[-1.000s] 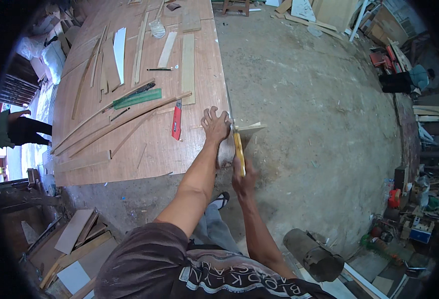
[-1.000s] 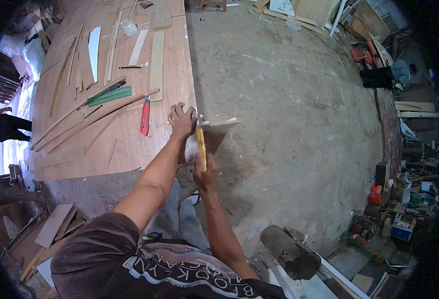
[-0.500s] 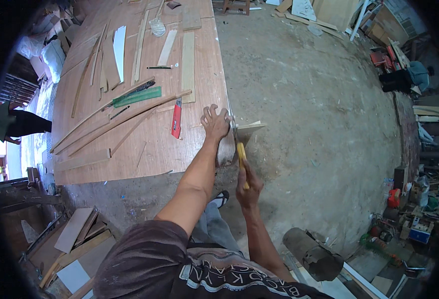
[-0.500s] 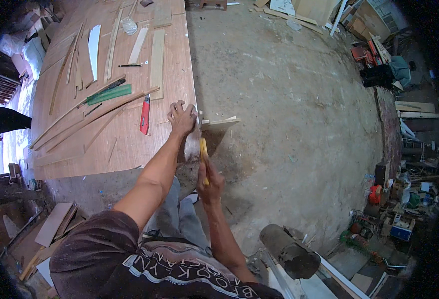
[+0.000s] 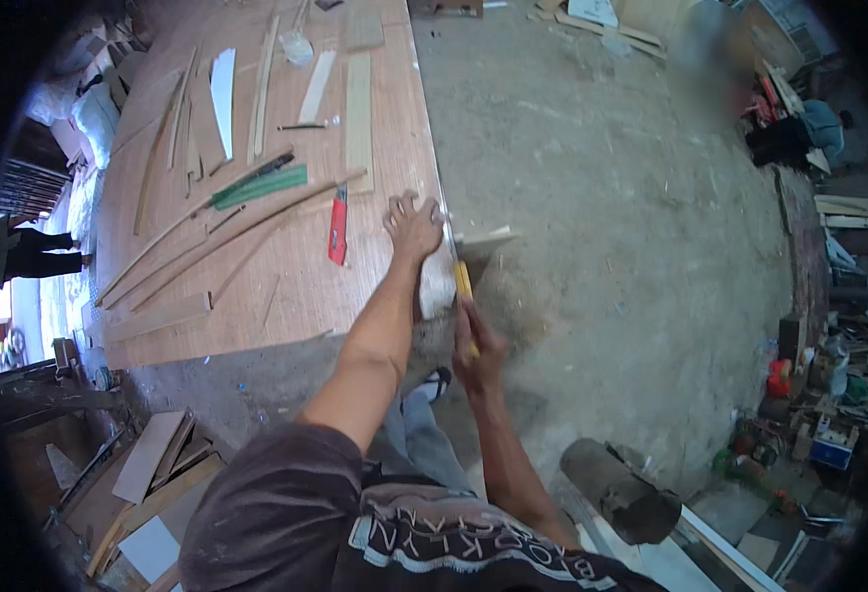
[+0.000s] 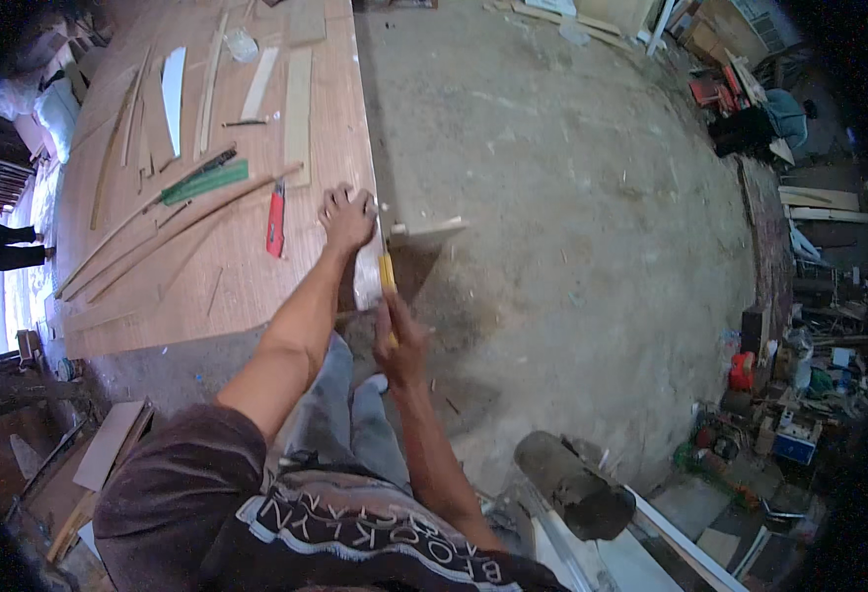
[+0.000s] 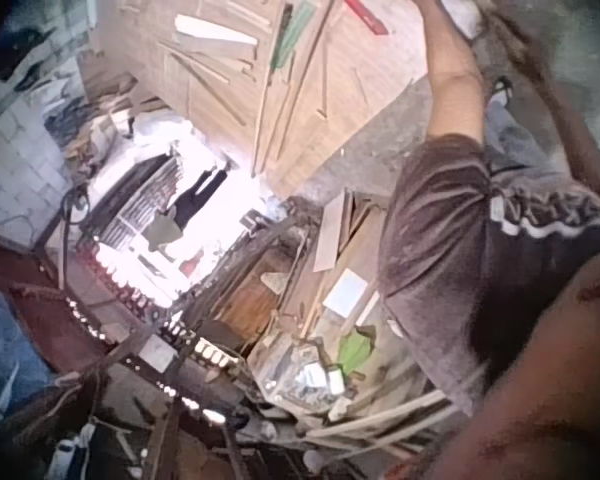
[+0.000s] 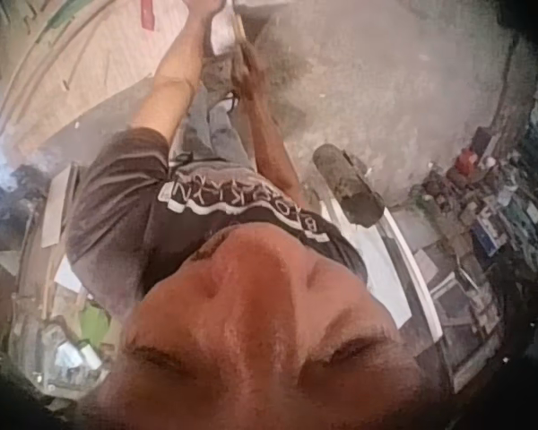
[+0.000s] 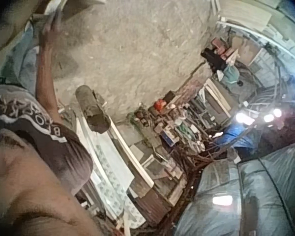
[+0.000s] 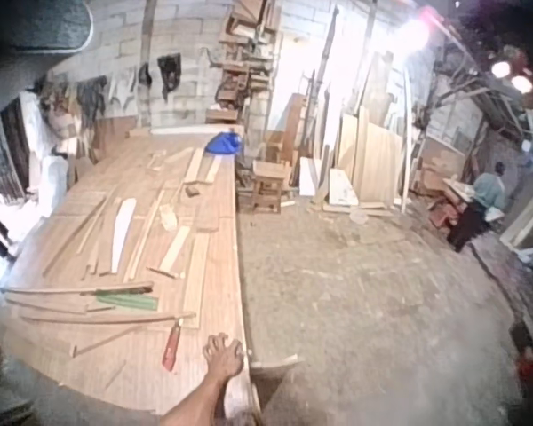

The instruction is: Sawing a piece of wood after marking it.

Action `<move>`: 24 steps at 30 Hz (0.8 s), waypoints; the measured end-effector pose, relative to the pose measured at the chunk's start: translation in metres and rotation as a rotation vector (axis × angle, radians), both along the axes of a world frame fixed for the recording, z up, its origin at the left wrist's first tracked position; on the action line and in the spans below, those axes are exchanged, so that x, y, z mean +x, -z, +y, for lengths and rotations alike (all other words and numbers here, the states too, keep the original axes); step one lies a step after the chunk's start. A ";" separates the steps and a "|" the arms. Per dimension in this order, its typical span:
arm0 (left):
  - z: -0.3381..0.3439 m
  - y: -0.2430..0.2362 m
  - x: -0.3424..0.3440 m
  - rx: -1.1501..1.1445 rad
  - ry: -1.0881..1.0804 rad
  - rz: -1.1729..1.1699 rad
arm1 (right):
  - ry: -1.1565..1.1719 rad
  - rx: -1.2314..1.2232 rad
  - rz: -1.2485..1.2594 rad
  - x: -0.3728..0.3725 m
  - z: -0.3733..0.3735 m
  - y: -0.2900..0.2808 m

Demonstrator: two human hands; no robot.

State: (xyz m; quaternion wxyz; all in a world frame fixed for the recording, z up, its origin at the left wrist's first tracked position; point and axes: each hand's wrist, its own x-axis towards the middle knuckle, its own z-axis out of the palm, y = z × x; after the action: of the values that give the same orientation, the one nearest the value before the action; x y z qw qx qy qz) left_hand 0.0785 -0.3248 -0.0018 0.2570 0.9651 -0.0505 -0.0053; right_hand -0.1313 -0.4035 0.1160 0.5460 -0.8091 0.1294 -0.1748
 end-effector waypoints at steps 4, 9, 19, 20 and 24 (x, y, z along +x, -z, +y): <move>-0.003 -0.001 0.000 -0.033 0.034 0.017 | -0.007 -0.063 0.110 0.026 -0.003 -0.026; 0.003 0.010 -0.006 -0.029 0.041 -0.043 | -0.004 -0.075 0.076 0.042 0.003 -0.025; 0.005 0.016 0.000 -0.046 0.031 -0.123 | -0.019 -0.119 0.024 0.057 0.005 -0.037; 0.002 0.016 -0.004 -0.050 0.035 -0.132 | -0.013 -0.106 0.070 0.062 0.004 -0.040; -0.007 0.014 0.005 -0.050 0.051 -0.189 | 0.008 -0.078 0.092 0.093 -0.003 -0.031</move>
State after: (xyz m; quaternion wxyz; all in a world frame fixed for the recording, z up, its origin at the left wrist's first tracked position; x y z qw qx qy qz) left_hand 0.0836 -0.3319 -0.0162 0.2750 0.9530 -0.0990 0.0805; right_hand -0.0381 -0.4060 0.1472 0.5066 -0.8365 0.1507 -0.1447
